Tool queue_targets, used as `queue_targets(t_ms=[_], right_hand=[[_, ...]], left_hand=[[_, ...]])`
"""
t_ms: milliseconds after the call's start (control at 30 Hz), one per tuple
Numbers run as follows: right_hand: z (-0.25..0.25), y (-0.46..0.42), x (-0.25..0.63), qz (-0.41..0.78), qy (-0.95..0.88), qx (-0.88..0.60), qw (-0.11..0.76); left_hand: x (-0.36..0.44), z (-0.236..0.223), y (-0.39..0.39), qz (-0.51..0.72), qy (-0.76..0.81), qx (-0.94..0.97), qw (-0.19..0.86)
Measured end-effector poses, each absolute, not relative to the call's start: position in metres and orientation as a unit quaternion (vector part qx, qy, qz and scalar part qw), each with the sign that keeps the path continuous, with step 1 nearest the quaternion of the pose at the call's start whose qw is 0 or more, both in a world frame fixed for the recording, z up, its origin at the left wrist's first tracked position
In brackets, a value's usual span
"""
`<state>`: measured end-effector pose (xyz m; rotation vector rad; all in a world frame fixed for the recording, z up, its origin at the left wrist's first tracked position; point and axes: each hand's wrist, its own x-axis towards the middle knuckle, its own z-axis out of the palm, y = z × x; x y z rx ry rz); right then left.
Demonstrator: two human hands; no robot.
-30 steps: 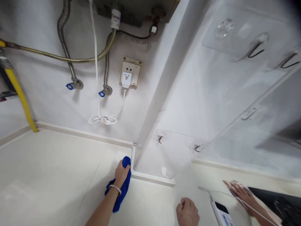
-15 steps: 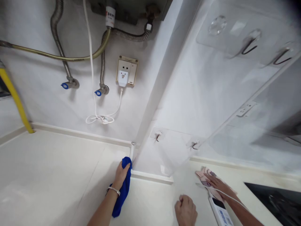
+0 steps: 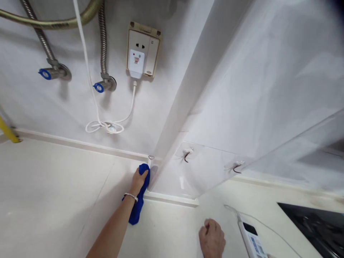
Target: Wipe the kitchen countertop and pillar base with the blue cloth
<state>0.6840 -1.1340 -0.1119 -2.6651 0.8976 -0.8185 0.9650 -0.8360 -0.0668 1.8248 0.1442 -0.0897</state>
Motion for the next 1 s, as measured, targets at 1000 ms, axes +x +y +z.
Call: queue_targets(t_ms=[1000], right_hand=[[-0.095,-1.117,0.688,-0.352,0.304,-0.871,0.158]], left_hand=[[0.865,-0.045,-0.802,-0.034,0.075,0.728,0.68]])
